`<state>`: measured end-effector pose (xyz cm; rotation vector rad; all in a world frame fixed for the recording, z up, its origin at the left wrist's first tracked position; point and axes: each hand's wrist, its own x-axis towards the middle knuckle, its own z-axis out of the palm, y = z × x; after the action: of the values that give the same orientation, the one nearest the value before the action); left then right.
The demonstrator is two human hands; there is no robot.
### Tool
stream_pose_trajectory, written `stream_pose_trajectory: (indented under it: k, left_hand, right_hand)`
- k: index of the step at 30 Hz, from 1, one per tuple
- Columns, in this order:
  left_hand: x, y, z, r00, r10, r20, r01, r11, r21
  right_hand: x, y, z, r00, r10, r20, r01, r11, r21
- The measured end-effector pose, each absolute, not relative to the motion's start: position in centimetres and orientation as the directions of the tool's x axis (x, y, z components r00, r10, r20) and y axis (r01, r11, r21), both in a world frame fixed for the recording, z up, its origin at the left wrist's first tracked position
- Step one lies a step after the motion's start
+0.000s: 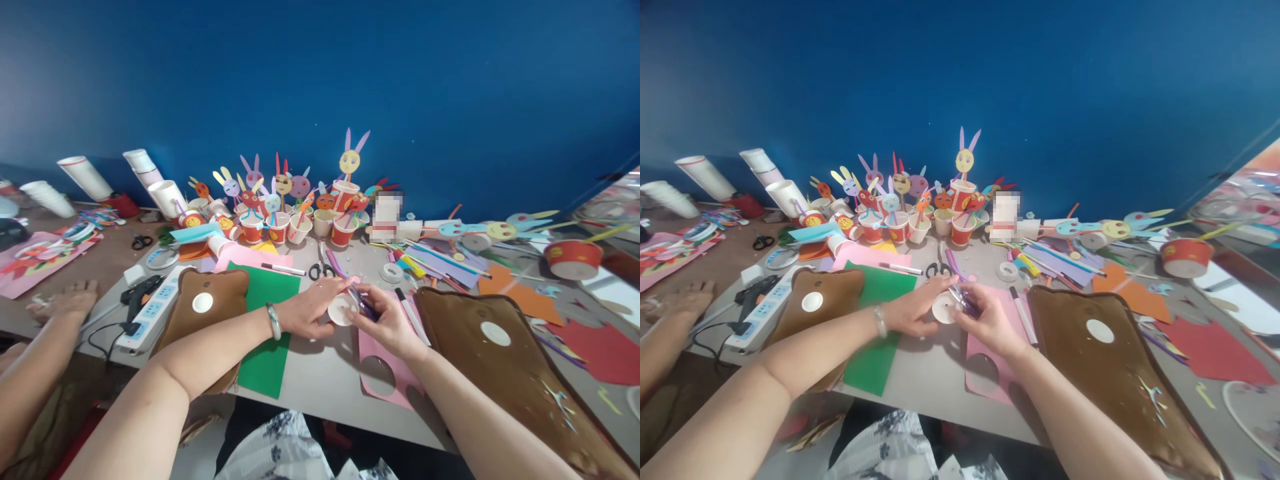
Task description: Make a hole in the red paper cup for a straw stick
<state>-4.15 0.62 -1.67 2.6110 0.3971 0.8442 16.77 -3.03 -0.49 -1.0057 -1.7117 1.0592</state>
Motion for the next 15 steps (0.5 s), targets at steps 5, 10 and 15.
stream_pose_trajectory:
  k: [5,10,15]
  left_hand:
    - [-4.17,0.62,-1.81,0.777,0.398,0.487,0.183,-0.884,0.43]
    - [-4.12,0.79,-1.7,0.556,0.547,0.626,0.266,-0.83,0.49]
    - [-3.9,0.57,-2.05,0.382,0.596,0.706,0.313,-0.802,0.508]
  right_hand:
    - [16.88,-2.7,-0.32,-0.221,0.965,0.139,0.068,0.157,-0.985]
    - [17.1,-2.65,-0.21,-0.145,0.985,0.098,-0.047,0.092,-0.995]
    - [16.73,-2.98,-0.23,-0.218,0.957,0.194,0.04,0.207,-0.978]
